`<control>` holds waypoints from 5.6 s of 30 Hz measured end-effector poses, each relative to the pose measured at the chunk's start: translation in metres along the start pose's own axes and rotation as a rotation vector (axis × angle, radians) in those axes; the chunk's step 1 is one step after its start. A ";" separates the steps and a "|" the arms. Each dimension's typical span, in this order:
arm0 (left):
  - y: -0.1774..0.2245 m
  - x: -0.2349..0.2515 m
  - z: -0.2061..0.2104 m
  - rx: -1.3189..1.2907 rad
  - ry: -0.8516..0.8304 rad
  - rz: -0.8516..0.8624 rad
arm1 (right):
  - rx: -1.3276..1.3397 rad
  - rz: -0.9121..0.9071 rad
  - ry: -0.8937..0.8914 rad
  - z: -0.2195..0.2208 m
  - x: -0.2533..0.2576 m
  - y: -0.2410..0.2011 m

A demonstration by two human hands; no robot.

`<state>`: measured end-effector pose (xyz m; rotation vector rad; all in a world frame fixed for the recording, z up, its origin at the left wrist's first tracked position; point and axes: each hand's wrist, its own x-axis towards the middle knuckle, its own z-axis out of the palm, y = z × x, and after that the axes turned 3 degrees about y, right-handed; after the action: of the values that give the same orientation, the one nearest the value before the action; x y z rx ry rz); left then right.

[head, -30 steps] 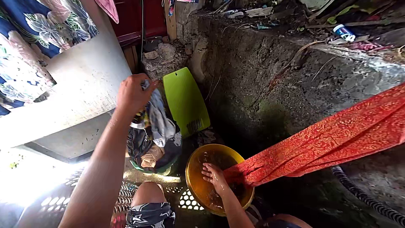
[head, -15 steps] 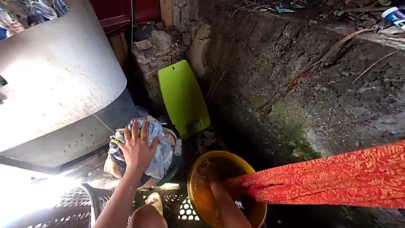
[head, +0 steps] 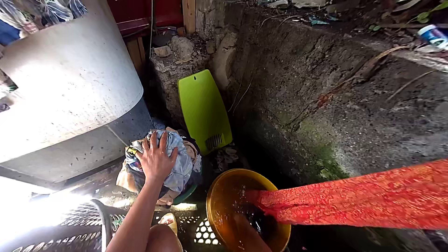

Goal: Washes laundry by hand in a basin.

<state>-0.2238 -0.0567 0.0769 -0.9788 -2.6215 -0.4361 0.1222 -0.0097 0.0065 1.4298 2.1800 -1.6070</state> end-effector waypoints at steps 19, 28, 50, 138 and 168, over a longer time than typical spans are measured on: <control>0.124 -0.079 -0.093 -0.743 -0.783 0.558 | 0.230 -0.731 -0.055 -0.131 -0.073 -0.155; 0.135 -0.102 0.003 -0.921 -0.774 0.002 | -0.080 -0.404 0.202 -0.118 0.015 -0.045; 0.189 -0.148 0.036 -1.539 -0.672 -0.901 | 0.612 -0.158 0.637 -0.087 0.035 -0.065; 0.006 0.047 -0.023 0.054 -0.361 0.000 | -0.476 0.377 -0.213 0.018 0.054 0.036; 0.213 -0.226 0.000 -0.850 -0.445 0.033 | 0.855 -0.070 0.436 -0.026 0.021 -0.004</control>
<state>0.0823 -0.0341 0.0269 -1.4890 -2.8012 -1.5634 0.1189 0.0234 0.0094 2.0714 1.7633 -2.6544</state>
